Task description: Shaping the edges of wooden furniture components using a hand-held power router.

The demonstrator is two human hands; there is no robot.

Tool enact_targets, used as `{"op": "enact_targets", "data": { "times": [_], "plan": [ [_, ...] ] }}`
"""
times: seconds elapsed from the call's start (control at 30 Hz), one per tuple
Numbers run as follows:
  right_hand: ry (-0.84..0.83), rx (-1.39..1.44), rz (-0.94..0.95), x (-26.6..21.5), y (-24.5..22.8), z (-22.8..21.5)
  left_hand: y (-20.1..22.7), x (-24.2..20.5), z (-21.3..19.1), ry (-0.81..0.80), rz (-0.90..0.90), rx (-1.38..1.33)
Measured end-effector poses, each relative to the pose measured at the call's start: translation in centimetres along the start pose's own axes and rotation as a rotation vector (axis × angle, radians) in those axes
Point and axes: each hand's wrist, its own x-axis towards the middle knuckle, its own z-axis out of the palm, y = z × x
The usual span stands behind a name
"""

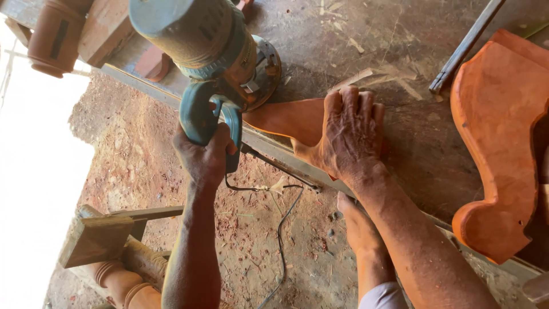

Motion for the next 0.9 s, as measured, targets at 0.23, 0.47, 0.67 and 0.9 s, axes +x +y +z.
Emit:
{"op": "enact_targets", "data": {
  "times": [0.23, 0.47, 0.67, 0.9],
  "plan": [
    [0.044, 0.003, 0.002, -0.5, -0.9, -1.1, 0.1, 0.0, -0.6, -0.005, -0.01, 0.003],
    [0.027, -0.007, -0.009, -0.5, -0.7, -0.5, 0.4, -0.1, -0.7, -0.005, -0.001, 0.067],
    [-0.014, 0.002, -0.007, -0.4, -0.7, 0.0, 0.5, -0.2, -0.4, 0.057, -0.044, 0.113],
    [-0.042, -0.068, 0.013, -0.4, -1.1, -0.6, -0.4, 0.4, -0.4, 0.039, 0.009, 0.038]
  ]
}}
